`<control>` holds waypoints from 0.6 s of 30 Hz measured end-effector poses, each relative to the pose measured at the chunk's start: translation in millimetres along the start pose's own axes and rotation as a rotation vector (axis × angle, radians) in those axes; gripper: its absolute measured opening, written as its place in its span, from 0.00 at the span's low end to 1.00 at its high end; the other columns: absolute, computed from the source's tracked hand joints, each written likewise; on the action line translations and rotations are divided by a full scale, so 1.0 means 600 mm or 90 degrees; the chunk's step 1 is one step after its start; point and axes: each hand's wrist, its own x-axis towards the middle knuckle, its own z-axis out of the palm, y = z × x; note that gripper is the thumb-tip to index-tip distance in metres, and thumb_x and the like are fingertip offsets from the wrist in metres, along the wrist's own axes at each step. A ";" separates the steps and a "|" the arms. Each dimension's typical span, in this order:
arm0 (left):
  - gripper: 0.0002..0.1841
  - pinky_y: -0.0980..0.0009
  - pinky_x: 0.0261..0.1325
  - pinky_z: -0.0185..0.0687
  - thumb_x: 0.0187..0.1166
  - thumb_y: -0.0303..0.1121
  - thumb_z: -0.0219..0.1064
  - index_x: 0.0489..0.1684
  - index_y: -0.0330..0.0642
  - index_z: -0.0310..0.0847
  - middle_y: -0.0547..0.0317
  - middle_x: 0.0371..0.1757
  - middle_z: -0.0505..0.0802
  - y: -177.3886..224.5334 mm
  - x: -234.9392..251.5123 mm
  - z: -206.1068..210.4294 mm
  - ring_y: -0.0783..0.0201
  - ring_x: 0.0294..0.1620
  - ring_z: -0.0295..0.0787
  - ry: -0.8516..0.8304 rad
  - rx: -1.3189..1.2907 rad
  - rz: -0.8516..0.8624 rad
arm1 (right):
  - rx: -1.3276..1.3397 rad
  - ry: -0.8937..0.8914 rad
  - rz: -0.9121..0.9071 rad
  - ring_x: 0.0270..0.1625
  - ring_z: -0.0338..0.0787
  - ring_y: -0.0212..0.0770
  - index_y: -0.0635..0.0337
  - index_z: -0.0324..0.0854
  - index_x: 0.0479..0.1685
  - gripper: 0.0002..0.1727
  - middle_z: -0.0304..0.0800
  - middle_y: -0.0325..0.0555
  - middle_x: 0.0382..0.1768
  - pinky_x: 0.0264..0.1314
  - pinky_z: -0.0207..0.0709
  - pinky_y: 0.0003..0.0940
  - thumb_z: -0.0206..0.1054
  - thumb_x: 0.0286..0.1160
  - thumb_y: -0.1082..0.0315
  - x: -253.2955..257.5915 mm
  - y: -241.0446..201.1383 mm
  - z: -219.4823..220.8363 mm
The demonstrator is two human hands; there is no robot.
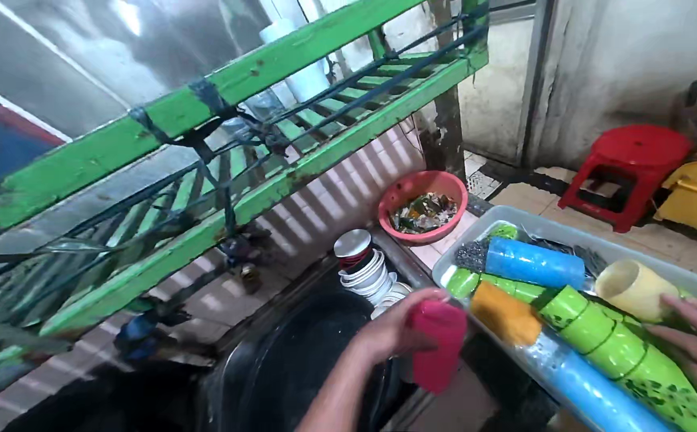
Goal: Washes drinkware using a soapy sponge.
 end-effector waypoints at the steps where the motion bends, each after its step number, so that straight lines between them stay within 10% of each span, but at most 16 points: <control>1: 0.36 0.60 0.69 0.84 0.67 0.26 0.71 0.82 0.44 0.69 0.54 0.75 0.84 0.018 0.027 0.010 0.63 0.70 0.85 -0.049 -0.017 -0.016 | 0.003 0.003 0.003 0.84 0.67 0.75 0.58 0.90 0.61 0.18 0.73 0.66 0.81 0.78 0.62 0.76 0.57 0.82 0.72 0.000 -0.001 0.000; 10: 0.43 0.58 0.68 0.82 0.68 0.64 0.66 0.80 0.44 0.73 0.50 0.67 0.90 0.020 0.070 0.015 0.58 0.66 0.87 -0.166 -0.219 -0.009 | -0.006 0.033 -0.013 0.83 0.70 0.73 0.55 0.91 0.60 0.18 0.76 0.62 0.80 0.75 0.65 0.76 0.58 0.80 0.71 -0.004 0.007 0.011; 14: 0.51 0.54 0.62 0.88 0.64 0.60 0.77 0.89 0.47 0.60 0.46 0.66 0.90 -0.102 -0.054 -0.045 0.53 0.60 0.91 0.064 -0.279 -0.046 | -0.003 0.013 0.001 0.85 0.67 0.72 0.55 0.90 0.61 0.18 0.74 0.61 0.82 0.77 0.63 0.75 0.57 0.81 0.71 -0.005 0.005 0.008; 18: 0.49 0.41 0.65 0.84 0.65 0.35 0.82 0.90 0.41 0.55 0.31 0.67 0.86 -0.298 -0.187 -0.075 0.38 0.63 0.88 0.387 0.025 -0.436 | -0.014 0.011 0.007 0.85 0.67 0.72 0.55 0.91 0.60 0.19 0.74 0.62 0.81 0.78 0.62 0.75 0.57 0.79 0.72 -0.005 0.008 0.011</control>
